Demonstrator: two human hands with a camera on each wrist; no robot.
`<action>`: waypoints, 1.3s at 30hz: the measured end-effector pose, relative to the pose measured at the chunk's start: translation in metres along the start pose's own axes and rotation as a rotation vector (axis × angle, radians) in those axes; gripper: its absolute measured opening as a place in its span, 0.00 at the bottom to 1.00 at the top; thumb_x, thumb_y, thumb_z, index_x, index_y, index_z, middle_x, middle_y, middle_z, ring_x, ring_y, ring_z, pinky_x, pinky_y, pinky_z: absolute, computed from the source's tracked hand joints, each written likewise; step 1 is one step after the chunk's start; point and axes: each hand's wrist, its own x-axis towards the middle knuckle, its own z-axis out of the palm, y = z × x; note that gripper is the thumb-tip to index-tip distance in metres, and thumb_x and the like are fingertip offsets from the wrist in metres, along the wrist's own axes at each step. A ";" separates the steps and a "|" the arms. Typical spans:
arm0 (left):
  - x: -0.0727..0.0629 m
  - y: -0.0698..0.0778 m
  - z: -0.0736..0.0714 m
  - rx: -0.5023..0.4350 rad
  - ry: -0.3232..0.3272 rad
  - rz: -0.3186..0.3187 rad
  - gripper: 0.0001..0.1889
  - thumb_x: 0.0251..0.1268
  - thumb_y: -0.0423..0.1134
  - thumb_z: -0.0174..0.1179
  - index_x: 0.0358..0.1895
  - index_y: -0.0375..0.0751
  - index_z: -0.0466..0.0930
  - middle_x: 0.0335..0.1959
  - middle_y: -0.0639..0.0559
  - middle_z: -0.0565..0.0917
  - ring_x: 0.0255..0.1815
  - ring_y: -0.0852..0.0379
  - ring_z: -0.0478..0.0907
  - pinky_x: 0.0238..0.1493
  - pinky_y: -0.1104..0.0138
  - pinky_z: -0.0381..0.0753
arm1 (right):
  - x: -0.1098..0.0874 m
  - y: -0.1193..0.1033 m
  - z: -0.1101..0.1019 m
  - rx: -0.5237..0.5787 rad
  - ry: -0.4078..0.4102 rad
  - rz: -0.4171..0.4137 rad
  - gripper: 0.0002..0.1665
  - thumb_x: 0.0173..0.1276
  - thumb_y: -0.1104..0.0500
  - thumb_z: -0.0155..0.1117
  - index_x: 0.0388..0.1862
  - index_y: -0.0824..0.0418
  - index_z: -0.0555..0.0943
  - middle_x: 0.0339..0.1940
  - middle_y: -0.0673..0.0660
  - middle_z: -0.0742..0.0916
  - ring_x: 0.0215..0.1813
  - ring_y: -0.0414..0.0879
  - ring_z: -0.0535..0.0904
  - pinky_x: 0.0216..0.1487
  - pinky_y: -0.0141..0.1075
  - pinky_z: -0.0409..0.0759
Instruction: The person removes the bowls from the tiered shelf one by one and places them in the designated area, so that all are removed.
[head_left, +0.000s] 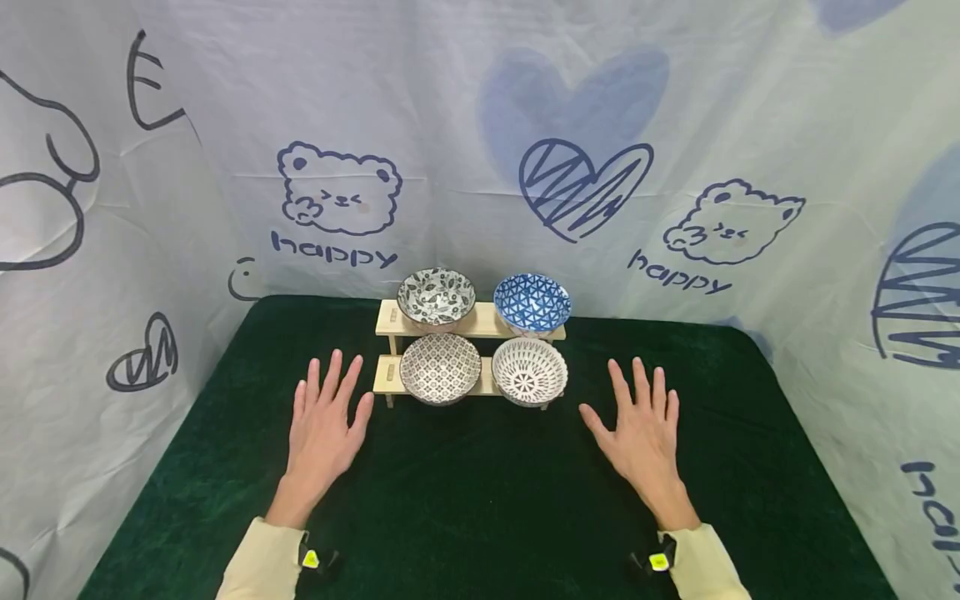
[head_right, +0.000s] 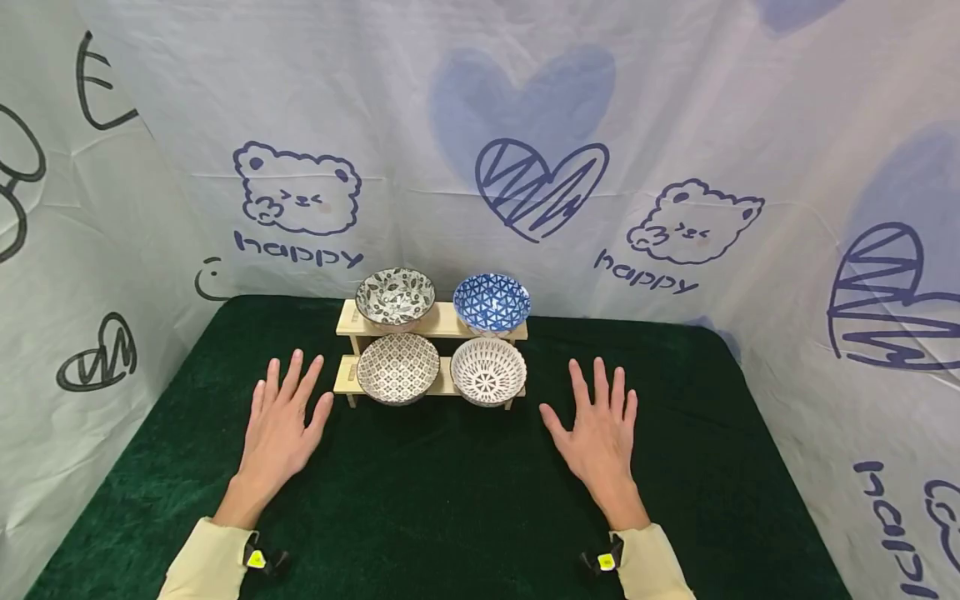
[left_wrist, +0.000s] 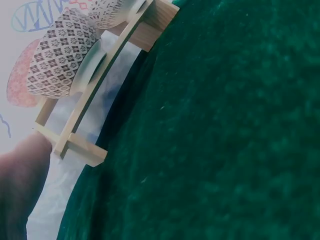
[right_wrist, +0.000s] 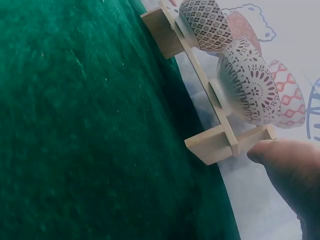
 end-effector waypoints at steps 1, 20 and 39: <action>0.001 0.001 0.001 -0.015 -0.006 -0.003 0.36 0.83 0.59 0.43 0.86 0.50 0.51 0.87 0.45 0.45 0.87 0.40 0.32 0.83 0.38 0.42 | 0.000 -0.001 0.001 0.009 -0.002 0.000 0.54 0.71 0.31 0.61 0.87 0.49 0.54 0.89 0.61 0.49 0.87 0.66 0.34 0.82 0.67 0.34; 0.029 0.012 0.023 -0.279 -0.131 0.044 0.42 0.83 0.60 0.46 0.85 0.37 0.45 0.87 0.40 0.48 0.87 0.39 0.44 0.82 0.40 0.52 | 0.021 -0.046 0.002 0.747 -0.163 -0.101 0.64 0.63 0.50 0.80 0.86 0.57 0.49 0.84 0.64 0.63 0.83 0.61 0.61 0.79 0.59 0.62; 0.030 -0.001 0.043 -0.636 -0.070 0.017 0.34 0.85 0.49 0.50 0.84 0.40 0.53 0.84 0.45 0.59 0.82 0.42 0.59 0.79 0.41 0.59 | 0.035 -0.062 0.016 1.026 -0.325 0.036 0.68 0.62 0.56 0.81 0.87 0.56 0.43 0.86 0.61 0.56 0.85 0.60 0.54 0.82 0.57 0.55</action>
